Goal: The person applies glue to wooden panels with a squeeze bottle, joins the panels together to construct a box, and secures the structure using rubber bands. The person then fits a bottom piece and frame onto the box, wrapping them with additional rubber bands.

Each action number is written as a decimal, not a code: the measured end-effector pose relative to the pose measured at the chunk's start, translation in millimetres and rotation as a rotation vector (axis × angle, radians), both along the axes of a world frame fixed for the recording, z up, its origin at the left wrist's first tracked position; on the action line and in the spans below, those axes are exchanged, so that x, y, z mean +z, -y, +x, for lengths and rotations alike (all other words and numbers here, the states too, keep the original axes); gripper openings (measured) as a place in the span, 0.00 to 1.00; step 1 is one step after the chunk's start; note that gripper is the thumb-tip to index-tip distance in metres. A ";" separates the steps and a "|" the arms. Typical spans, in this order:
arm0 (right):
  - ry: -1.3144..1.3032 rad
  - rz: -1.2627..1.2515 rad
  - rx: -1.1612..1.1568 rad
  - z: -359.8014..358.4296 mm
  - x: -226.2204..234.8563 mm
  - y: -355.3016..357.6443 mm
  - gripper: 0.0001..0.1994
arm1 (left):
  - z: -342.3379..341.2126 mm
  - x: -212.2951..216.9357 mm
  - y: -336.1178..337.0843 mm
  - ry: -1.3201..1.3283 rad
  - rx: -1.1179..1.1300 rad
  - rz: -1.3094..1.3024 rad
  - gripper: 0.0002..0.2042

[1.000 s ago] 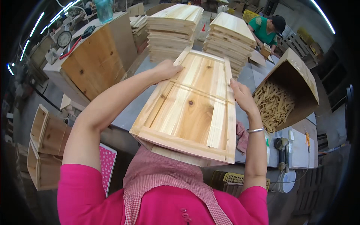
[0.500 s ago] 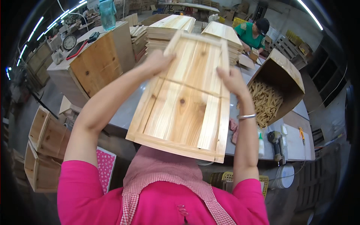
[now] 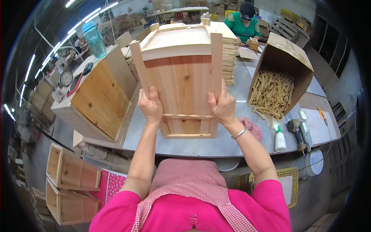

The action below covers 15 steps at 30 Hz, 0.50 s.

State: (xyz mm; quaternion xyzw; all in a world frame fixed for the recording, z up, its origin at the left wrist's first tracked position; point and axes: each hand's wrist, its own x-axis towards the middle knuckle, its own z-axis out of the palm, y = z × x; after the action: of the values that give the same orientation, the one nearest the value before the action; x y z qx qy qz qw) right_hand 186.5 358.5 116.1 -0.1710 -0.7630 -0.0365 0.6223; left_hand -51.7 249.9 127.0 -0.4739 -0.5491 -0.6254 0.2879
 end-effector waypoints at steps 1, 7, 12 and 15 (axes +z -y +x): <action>0.045 -0.040 -0.019 1.4 1.2 1.4 0.38 | -0.4 1.3 0.8 0.011 -0.019 -0.019 0.22; 0.036 -0.076 0.004 3.0 27.4 5.9 0.36 | -2.2 24.5 6.7 0.026 0.016 -0.056 0.23; -0.053 -0.013 0.021 9.4 42.9 21.9 0.37 | 12.1 52.6 24.4 0.074 -0.033 -0.003 0.33; -0.101 0.005 0.052 5.4 15.1 35.0 0.37 | 0.0 -0.7 34.7 0.042 0.110 -0.137 0.34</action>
State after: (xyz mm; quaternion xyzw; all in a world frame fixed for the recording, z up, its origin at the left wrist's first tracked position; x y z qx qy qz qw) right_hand 191.9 323.4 131.2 -0.1511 -0.7348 -0.0136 0.6610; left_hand -51.7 215.2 126.2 -0.4483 -0.6218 -0.5793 0.2773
